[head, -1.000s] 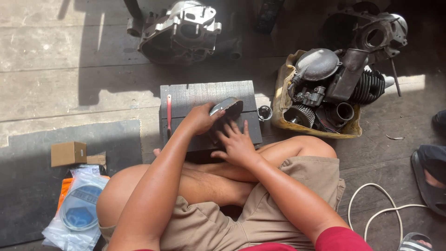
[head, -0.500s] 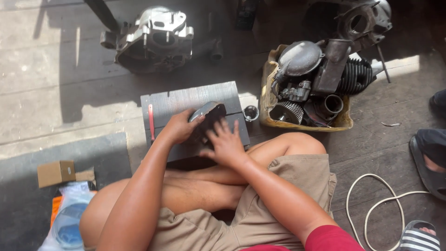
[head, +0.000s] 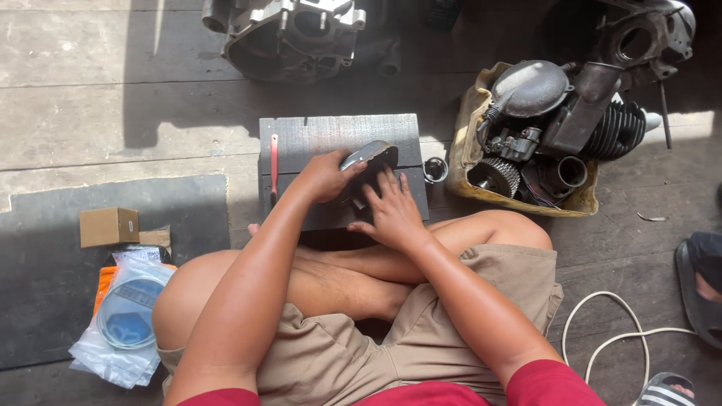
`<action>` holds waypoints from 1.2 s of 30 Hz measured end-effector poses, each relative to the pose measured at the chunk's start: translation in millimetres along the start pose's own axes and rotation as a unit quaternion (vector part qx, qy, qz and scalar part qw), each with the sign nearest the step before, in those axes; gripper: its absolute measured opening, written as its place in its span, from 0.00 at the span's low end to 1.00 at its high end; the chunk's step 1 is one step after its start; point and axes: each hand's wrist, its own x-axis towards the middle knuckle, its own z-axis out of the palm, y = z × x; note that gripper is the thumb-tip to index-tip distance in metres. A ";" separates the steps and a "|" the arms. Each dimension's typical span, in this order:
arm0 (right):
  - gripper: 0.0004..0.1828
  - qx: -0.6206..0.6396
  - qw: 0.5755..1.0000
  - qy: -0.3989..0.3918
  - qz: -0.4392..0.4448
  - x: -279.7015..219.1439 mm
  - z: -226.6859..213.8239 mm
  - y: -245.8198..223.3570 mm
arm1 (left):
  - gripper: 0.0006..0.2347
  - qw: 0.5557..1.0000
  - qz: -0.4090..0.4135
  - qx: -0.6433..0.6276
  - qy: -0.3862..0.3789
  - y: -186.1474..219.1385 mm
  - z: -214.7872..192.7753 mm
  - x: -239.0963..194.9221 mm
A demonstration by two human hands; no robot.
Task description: Sanding the interior surface of a metal engine component by hand using sandpaper
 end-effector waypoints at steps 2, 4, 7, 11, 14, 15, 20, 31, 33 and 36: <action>0.50 0.010 1.000 -0.010 0.018 1.4 1.6 1.8 | 0.25 1.000 0.001 -0.005 0.001 -0.2 0.2 -2.1; 0.47 -0.010 0.999 -0.027 0.045 0.1 -0.7 3.5 | 0.25 1.000 0.002 -0.006 0.000 2.6 0.1 -3.6; 0.53 -0.008 0.997 -0.036 0.066 2.7 5.8 -2.1 | 0.25 1.000 0.012 -0.009 0.004 1.8 4.1 0.6; 0.57 -0.004 0.998 -0.051 0.035 6.0 5.3 5.7 | 0.26 1.000 0.008 -0.018 0.013 -0.5 4.1 2.4; 0.57 0.016 0.999 -0.047 0.018 10.3 2.2 7.2 | 0.25 0.999 0.021 -0.023 0.014 -1.3 2.9 1.2; 0.57 0.011 0.999 -0.034 0.017 11.8 4.9 8.6 | 0.25 0.999 0.026 -0.025 0.023 -2.1 3.3 2.3; 0.62 -0.004 1.000 0.004 -0.026 0.9 13.8 8.7 | 0.22 0.999 0.028 -0.025 0.037 8.9 -4.0 -12.4; 0.55 0.033 0.998 -0.012 0.045 8.9 13.0 11.4 | 0.23 0.999 0.033 -0.012 0.023 17.3 -11.0 -20.2; 0.58 0.048 0.998 -0.011 0.039 9.6 1.0 3.9 | 0.23 0.999 0.033 -0.012 0.025 12.5 -7.7 -13.4; 0.61 0.054 0.998 -0.020 0.005 4.3 3.8 7.1 | 0.23 0.999 0.029 -0.013 0.025 10.7 -4.9 -14.8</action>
